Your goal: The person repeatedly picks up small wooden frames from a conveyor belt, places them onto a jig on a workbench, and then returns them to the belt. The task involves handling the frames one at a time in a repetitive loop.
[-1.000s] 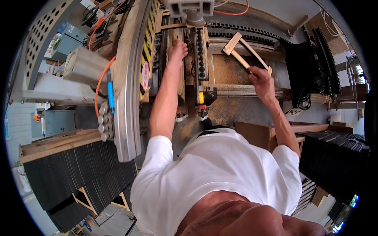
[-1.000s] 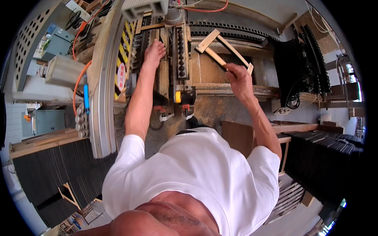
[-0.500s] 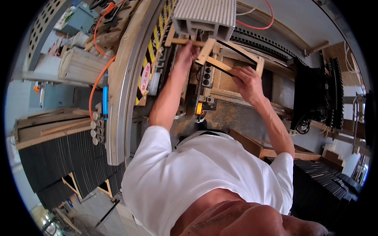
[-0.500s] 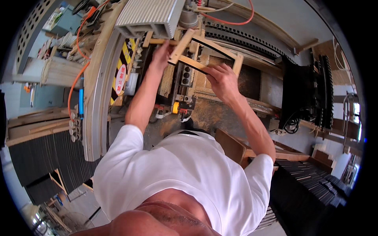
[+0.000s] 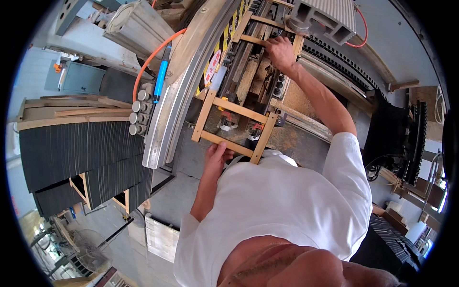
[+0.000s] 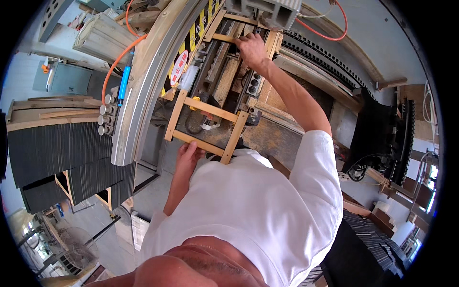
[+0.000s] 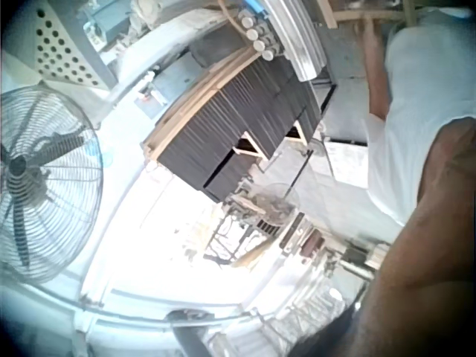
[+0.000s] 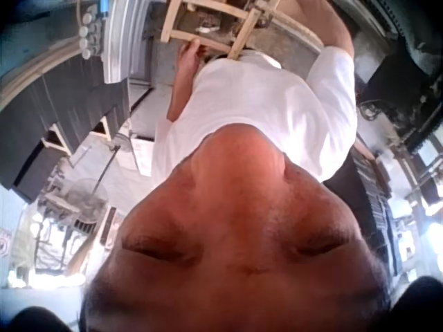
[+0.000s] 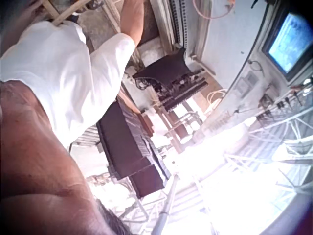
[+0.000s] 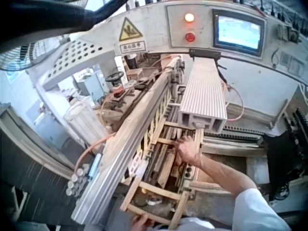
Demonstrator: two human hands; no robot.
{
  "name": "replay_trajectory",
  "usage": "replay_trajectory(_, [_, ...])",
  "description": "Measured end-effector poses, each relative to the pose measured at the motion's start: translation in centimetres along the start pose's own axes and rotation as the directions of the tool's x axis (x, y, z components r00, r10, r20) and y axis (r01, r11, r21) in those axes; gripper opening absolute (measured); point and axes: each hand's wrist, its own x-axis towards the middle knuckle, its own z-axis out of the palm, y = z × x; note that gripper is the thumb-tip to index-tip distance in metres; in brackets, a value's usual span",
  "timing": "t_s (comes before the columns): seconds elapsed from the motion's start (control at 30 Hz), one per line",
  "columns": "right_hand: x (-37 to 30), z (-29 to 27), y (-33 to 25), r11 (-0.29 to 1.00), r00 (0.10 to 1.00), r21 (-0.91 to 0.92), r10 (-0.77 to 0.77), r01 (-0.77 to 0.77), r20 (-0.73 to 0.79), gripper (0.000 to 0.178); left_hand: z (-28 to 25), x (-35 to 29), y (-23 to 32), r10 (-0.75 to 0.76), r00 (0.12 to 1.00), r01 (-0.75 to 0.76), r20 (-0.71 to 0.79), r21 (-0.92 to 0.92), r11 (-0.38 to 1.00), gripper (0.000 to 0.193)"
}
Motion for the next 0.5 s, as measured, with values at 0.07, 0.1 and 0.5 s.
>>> replay_trajectory(0.07, [1.5, 0.0, 0.6, 0.997, 0.999, -0.078, 0.027, -0.025, 0.033, 0.036, -0.6, -0.8, -0.3, 0.002, 1.000, -0.003, -0.021, -0.061, 0.998, 0.021])
replay_trajectory(0.1, [2.3, 0.0, 1.0, 0.994, 0.999, -0.112, 0.023, -0.019, 0.035, 0.030, -1.1, -1.0, -0.6, 0.003, 1.000, -0.005, -0.028, -0.084, 0.996, 0.021])
replay_trajectory(0.5, [9.4, 2.2, 5.6, 0.912, 0.992, -0.409, 0.073, -0.025, 0.104, 0.007, -6.4, -0.9, -3.4, -0.056, 0.982, 0.004, -0.178, -0.278, 0.961, 0.021])
